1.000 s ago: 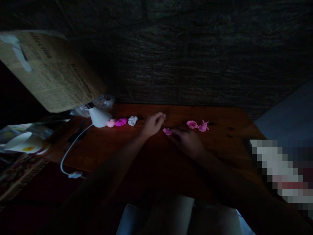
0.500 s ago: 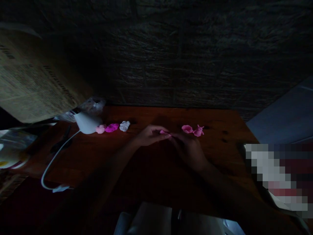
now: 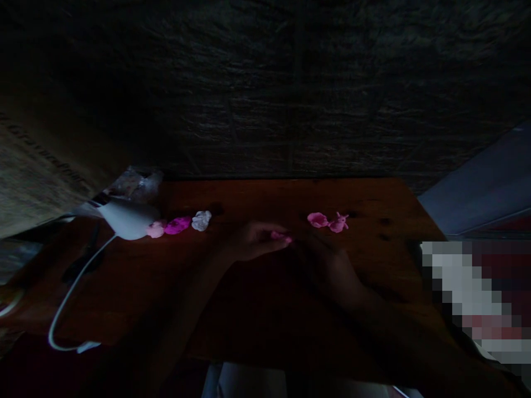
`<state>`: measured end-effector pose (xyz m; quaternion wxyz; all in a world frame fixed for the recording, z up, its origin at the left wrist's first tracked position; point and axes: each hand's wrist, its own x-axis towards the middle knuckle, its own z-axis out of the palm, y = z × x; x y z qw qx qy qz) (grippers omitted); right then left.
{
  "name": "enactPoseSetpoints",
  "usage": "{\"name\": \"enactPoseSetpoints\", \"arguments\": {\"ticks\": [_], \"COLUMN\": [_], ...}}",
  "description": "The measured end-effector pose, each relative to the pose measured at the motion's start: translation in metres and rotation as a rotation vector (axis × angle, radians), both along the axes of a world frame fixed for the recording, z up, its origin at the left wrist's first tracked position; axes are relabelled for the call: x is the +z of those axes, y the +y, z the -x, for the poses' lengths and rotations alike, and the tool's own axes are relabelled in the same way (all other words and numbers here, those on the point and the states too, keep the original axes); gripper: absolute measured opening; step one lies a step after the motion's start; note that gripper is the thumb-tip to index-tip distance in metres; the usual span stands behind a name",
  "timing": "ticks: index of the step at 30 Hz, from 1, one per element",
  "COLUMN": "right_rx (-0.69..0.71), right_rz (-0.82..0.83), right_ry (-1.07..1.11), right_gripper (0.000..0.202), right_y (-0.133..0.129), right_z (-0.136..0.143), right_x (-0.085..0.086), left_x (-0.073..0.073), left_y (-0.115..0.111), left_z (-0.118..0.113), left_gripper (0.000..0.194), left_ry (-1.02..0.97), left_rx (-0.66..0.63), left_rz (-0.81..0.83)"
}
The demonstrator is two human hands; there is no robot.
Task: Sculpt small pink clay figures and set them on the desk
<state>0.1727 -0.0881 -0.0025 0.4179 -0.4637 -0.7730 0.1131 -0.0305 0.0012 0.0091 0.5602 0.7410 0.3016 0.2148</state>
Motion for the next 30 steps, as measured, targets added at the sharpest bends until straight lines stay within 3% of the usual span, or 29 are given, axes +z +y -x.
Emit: {"name": "enactPoseSetpoints", "arguments": {"ticks": [5, 9, 12, 16, 21, 30], "right_rx": [-0.016, -0.003, 0.0, -0.035, 0.018, 0.005], "right_rz": [0.014, 0.086, 0.188, 0.186, 0.12, 0.192], "right_ry": [-0.029, -0.036, -0.066, -0.04, 0.033, 0.007], "right_gripper": [0.021, 0.02, 0.022, 0.019, 0.017, 0.021], "right_y": [-0.005, -0.007, -0.005, 0.0, 0.004, 0.007], "right_z": [0.0, 0.0, 0.003, 0.005, 0.002, 0.017], "right_x": [0.002, 0.002, -0.003, -0.008, -0.002, -0.005], "left_x": [0.003, 0.001, -0.001, -0.002, -0.001, -0.002], "left_y": [-0.002, 0.0, 0.001, 0.0, -0.002, -0.005], "left_z": [-0.002, 0.001, 0.005, 0.006, -0.001, 0.009], "left_gripper": [0.028, 0.024, 0.021, 0.027, 0.043, 0.041], "left_ry": [0.103, 0.038, -0.009, 0.031, 0.026, -0.052], "left_rx": [-0.021, -0.03, 0.039, 0.102, 0.187, 0.241], "left_rz": [-0.125, -0.284, -0.36, -0.215, 0.023, 0.051]}}
